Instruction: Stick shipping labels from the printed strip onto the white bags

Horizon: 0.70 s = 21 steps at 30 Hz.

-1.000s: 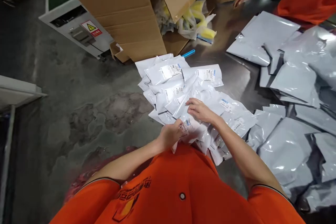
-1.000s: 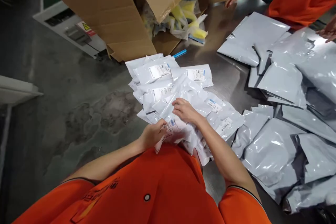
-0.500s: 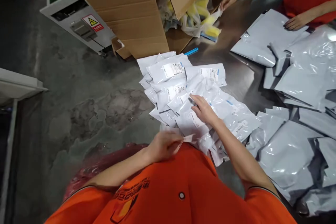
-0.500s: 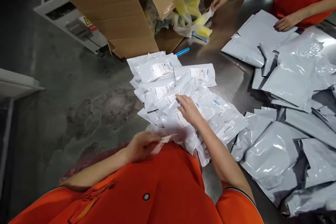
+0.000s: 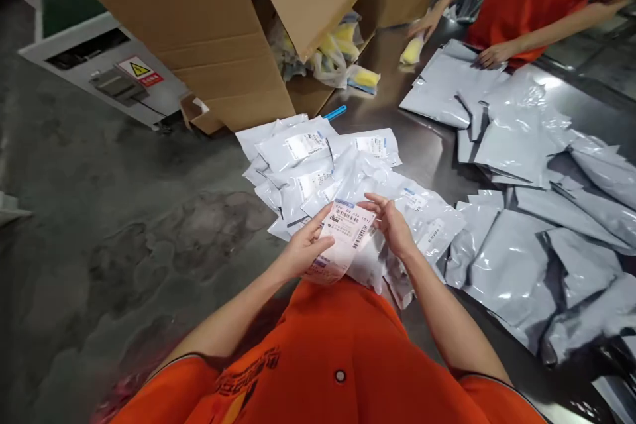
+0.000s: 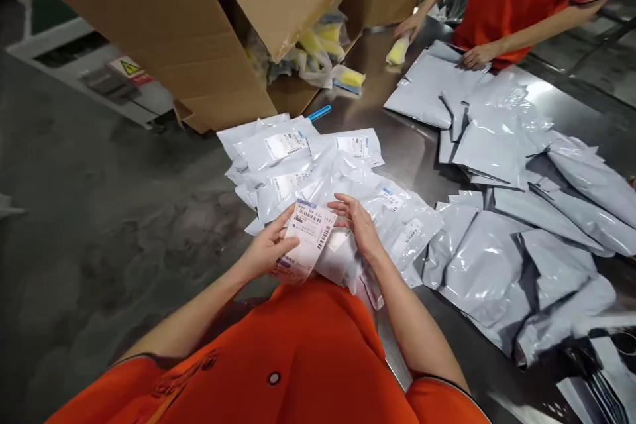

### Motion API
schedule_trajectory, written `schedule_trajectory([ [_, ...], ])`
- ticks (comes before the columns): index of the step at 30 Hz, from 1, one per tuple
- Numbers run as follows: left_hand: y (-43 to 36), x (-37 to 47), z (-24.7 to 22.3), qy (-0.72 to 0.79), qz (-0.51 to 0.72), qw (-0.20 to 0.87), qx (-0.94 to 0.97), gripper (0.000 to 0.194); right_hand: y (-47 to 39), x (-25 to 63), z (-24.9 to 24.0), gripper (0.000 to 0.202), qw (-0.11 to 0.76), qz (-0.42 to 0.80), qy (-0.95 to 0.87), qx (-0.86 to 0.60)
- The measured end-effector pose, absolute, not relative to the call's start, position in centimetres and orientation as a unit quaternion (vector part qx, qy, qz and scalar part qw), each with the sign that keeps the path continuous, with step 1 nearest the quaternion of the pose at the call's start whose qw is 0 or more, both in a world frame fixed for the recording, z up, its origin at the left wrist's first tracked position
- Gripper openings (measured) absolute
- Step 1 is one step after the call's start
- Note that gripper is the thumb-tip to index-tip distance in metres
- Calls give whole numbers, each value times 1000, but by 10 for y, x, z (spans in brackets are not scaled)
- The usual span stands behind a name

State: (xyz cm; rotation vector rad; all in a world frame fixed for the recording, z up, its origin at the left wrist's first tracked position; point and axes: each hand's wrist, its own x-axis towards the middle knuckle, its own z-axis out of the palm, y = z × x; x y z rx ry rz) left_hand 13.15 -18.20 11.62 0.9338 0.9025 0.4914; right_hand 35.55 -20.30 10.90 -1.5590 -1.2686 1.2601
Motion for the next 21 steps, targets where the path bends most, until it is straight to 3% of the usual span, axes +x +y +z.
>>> schedule_trajectory([
  [4, -184, 141, 124, 426, 187, 765, 446, 98, -219, 342, 166, 30, 370, 438, -522, -631],
  [6, -185, 145, 122, 453, 163, 743, 464, 78, -226, 344, 172, 27, 363, 379, -540, -658],
  [8, -184, 143, 117, 485, 138, 715, 484, 54, -236, 371, 169, 41, 340, 335, -537, -696],
  [11, -178, 130, 109, 539, 140, 669, 492, 44, -277, 445, 158, 78, 190, 161, -448, -859],
  [14, -173, 114, 104, 564, 166, 642, 492, 45, -333, 508, 143, 87, -55, 44, -276, -958],
  [17, -174, 110, 103, 541, 182, 645, 507, 44, -365, 534, 139, 59, -113, 36, -280, -952],
  [19, -176, 113, 105, 515, 177, 659, 519, 42, -368, 534, 148, 33, -79, 33, -321, -943],
  [21, -178, 116, 110, 496, 173, 672, 521, 41, -357, 524, 164, 30, -35, 26, -353, -935],
])
